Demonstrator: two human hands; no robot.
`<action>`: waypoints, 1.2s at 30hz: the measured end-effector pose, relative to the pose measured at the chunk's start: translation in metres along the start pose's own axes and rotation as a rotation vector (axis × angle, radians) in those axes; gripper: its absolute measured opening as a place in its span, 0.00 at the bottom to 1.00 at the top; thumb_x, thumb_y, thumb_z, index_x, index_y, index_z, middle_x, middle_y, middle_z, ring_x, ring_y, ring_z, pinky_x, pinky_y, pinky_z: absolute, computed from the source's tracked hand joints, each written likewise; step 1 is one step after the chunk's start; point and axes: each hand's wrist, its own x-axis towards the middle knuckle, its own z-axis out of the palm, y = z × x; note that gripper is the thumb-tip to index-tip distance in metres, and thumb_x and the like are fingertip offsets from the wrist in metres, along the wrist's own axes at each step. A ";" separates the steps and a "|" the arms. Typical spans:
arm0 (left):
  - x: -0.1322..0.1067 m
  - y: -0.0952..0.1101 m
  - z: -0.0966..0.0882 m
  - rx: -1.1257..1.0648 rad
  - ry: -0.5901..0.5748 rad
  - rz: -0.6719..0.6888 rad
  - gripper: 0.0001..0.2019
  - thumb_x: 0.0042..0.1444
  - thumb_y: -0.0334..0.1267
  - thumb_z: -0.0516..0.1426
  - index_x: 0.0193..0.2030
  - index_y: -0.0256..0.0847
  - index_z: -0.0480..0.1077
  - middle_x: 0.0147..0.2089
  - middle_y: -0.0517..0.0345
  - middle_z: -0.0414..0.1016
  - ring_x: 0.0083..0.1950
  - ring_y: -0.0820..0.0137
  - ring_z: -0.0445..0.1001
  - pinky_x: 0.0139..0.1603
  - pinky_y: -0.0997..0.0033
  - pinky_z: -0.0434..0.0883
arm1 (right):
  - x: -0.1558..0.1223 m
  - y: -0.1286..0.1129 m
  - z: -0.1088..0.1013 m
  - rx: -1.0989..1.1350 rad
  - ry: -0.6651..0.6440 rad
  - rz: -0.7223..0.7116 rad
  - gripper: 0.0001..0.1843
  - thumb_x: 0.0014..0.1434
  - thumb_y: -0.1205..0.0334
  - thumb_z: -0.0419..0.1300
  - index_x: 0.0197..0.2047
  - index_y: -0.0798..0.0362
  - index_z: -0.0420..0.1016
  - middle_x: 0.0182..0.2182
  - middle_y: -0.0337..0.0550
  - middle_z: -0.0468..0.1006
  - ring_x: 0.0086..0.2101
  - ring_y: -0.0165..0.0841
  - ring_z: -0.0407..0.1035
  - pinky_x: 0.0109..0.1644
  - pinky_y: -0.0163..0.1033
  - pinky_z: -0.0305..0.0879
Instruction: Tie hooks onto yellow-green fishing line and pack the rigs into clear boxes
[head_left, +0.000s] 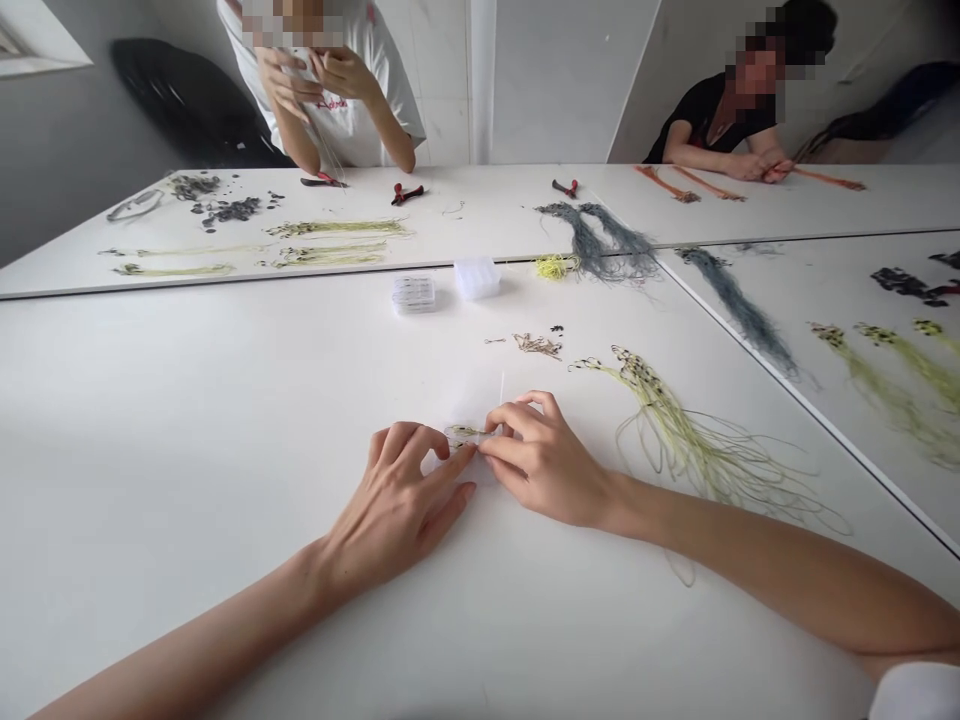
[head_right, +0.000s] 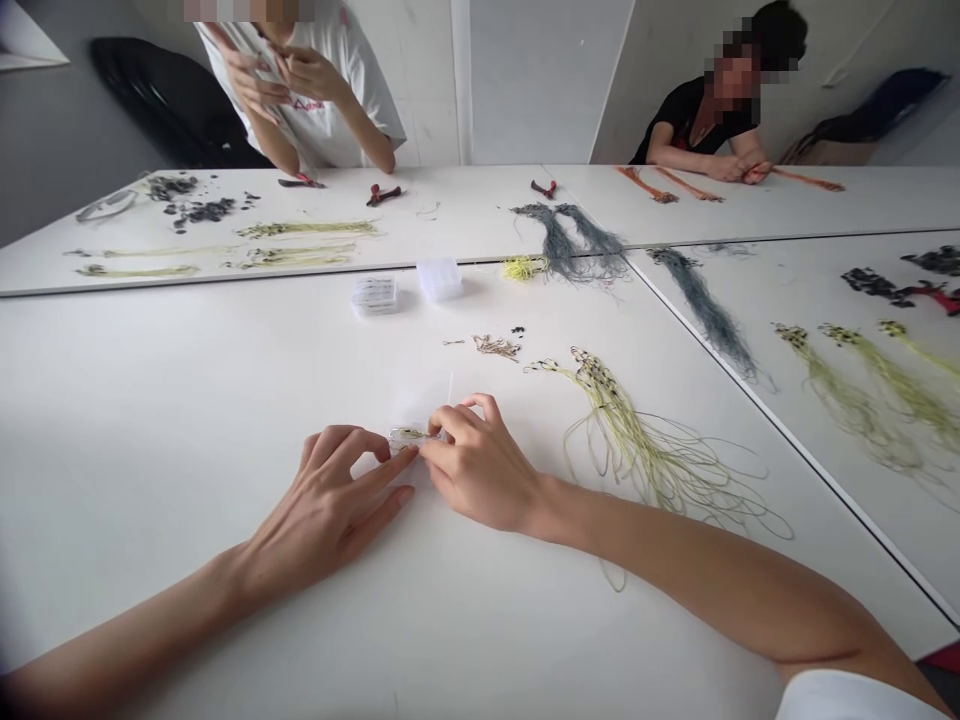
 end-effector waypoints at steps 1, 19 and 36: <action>0.002 0.000 0.001 -0.003 -0.002 0.004 0.20 0.61 0.33 0.54 0.60 0.43 0.65 0.44 0.49 0.65 0.46 0.61 0.61 0.47 0.55 0.62 | 0.004 0.003 -0.007 0.018 -0.019 0.015 0.11 0.62 0.70 0.55 0.39 0.53 0.79 0.43 0.45 0.75 0.33 0.28 0.69 0.58 0.49 0.51; 0.055 0.070 0.022 -0.378 -0.228 0.497 0.13 0.62 0.29 0.49 0.52 0.33 0.67 0.40 0.47 0.67 0.40 0.62 0.62 0.40 0.58 0.66 | -0.032 0.171 -0.144 0.044 -0.155 0.770 0.08 0.47 0.60 0.64 0.30 0.55 0.81 0.27 0.44 0.81 0.31 0.37 0.73 0.36 0.37 0.65; 0.065 0.066 0.026 -0.562 -0.297 0.364 0.13 0.60 0.25 0.48 0.47 0.38 0.69 0.41 0.49 0.65 0.41 0.63 0.61 0.42 0.61 0.67 | -0.035 0.161 -0.148 -0.003 -0.423 0.877 0.05 0.40 0.62 0.64 0.23 0.54 0.80 0.23 0.40 0.78 0.28 0.34 0.69 0.29 0.36 0.58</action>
